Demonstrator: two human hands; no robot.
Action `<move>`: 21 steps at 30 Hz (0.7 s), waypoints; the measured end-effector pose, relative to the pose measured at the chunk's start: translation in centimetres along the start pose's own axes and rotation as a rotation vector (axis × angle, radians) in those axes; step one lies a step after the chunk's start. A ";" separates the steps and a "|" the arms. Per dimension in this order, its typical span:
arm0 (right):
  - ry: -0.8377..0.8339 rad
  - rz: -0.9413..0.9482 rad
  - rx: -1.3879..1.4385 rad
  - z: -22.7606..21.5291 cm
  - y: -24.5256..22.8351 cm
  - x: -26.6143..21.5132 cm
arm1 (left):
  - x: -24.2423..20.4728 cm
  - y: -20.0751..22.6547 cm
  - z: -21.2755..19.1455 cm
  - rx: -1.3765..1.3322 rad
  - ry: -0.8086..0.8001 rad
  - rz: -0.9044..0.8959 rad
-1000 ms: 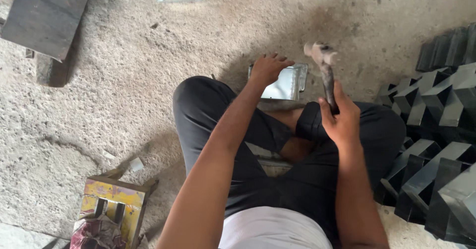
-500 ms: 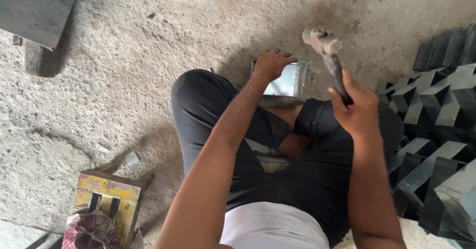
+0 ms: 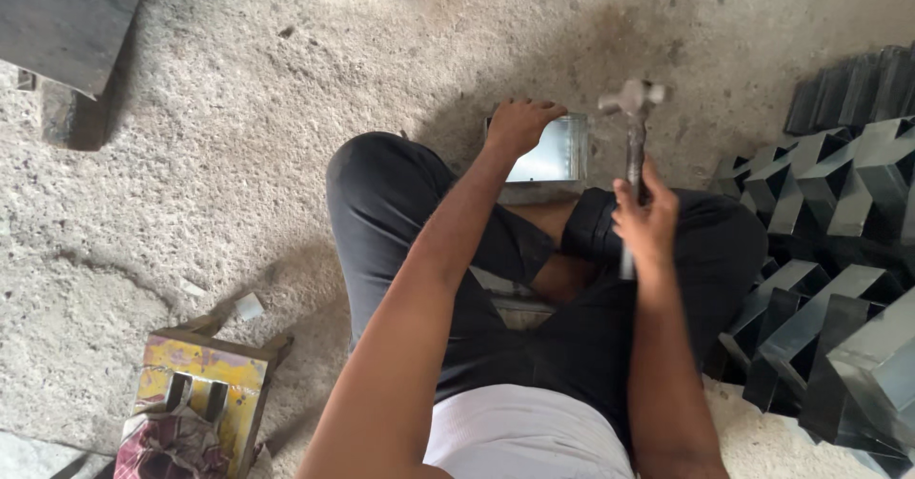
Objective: The person sits cross-legged on the floor and uses a hammer to strike a small metal box placed on a metal block. They repeatedly hit the box to shape it, occasionally adjusting its position or flipping it over to work on different sides.
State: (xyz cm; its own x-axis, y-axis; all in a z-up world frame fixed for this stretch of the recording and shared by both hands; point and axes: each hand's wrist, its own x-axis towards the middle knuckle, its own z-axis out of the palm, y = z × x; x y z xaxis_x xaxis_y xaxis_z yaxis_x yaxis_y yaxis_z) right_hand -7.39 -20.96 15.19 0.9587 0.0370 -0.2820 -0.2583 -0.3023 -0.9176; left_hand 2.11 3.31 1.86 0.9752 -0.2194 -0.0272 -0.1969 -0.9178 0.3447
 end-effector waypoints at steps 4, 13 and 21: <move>0.033 0.173 0.051 2.0 4.1 0.9 | -0.6 0.7 -3.0 0.066 -0.152 -0.079; 0.175 -0.128 0.173 0.6 -2.6 -1.1 | -1.9 4.1 -7.7 0.207 0.094 -0.027; 0.166 -0.509 0.289 -0.5 -9.1 -5.7 | -2.3 3.5 -6.0 -0.085 0.428 -0.054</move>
State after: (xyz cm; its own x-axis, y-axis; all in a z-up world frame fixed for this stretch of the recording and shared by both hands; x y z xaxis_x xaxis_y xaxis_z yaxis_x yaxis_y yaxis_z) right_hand -10.46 -18.85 25.31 0.9701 -0.0475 0.2382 0.2378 -0.0140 -0.9712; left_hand -0.27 2.57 8.77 0.9413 0.0013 0.3375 -0.1528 -0.8900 0.4295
